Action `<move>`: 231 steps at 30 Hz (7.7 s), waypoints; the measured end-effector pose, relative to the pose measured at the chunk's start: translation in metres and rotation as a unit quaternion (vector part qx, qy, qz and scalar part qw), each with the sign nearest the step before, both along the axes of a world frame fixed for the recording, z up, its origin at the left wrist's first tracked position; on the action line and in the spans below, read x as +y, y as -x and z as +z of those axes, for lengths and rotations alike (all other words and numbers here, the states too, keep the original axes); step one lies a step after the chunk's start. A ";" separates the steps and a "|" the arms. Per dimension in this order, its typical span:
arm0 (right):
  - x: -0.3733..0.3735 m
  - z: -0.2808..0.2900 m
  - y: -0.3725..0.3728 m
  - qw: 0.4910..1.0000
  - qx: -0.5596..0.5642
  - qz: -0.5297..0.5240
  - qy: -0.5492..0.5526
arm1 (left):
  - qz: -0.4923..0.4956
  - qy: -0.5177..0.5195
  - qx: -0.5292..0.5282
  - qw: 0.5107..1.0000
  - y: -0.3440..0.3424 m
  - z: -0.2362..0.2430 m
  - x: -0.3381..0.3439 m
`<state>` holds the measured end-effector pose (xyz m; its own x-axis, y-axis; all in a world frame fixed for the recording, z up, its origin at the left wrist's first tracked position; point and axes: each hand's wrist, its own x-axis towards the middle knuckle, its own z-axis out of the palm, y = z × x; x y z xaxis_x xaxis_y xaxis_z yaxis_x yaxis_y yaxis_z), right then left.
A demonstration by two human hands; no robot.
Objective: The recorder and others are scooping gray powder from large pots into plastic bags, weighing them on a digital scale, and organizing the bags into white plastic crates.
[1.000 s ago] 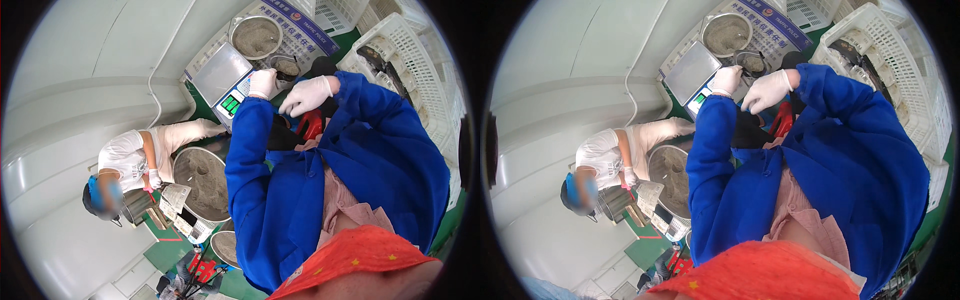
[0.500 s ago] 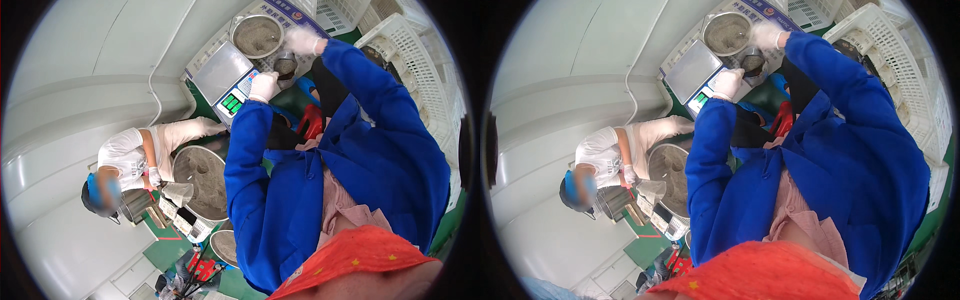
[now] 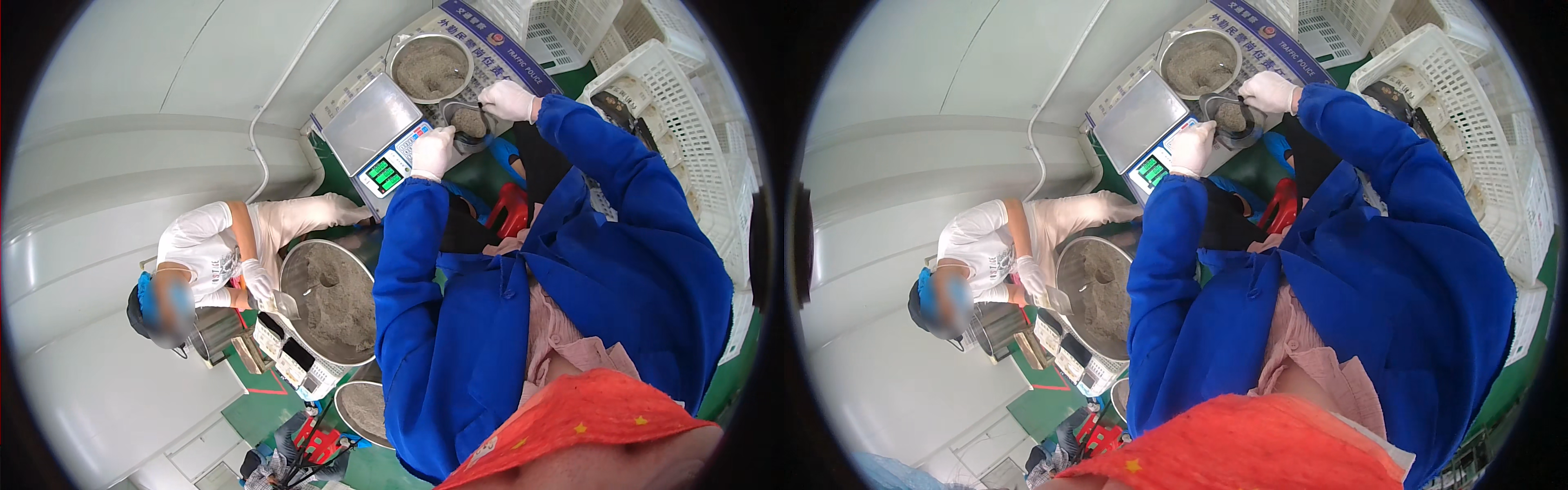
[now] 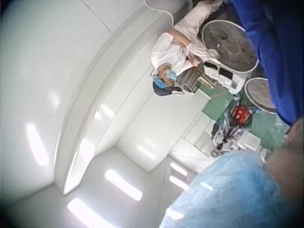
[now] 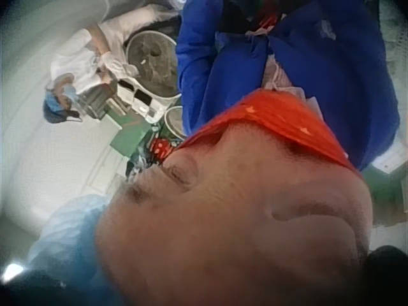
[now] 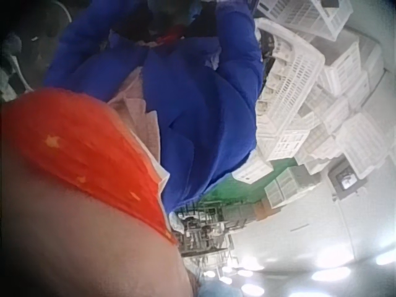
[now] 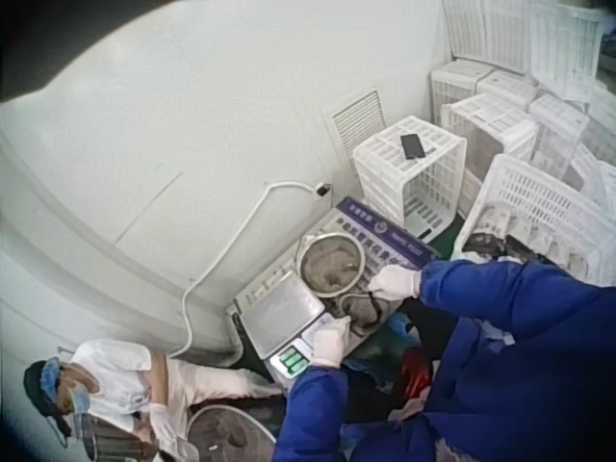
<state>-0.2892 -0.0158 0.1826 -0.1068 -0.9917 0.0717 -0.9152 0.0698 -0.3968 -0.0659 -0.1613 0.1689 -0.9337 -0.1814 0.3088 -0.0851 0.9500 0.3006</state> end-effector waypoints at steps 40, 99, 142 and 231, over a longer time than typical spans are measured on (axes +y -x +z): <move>-0.037 -0.015 -0.066 0.961 0.233 0.117 0.094 | 0.091 0.109 -0.033 0.989 -0.001 -0.023 0.010; 0.108 0.185 0.016 0.951 0.282 0.001 0.125 | 0.048 0.040 0.094 0.994 -0.036 0.076 -0.014; 0.325 -0.010 0.179 0.818 0.031 -0.573 -0.040 | 0.164 -0.398 -0.241 0.870 -0.055 -0.130 0.168; 0.116 -0.105 -0.172 0.966 -0.124 0.018 -0.228 | 0.211 -0.331 -0.275 0.878 -0.074 -0.127 0.159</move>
<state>-0.1169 0.1005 0.0775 -0.0294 -0.9174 -0.3969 -0.8014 0.2589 -0.5391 0.0085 -0.0026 0.0422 -0.7151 -0.5164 -0.4711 -0.6926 0.4324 0.5773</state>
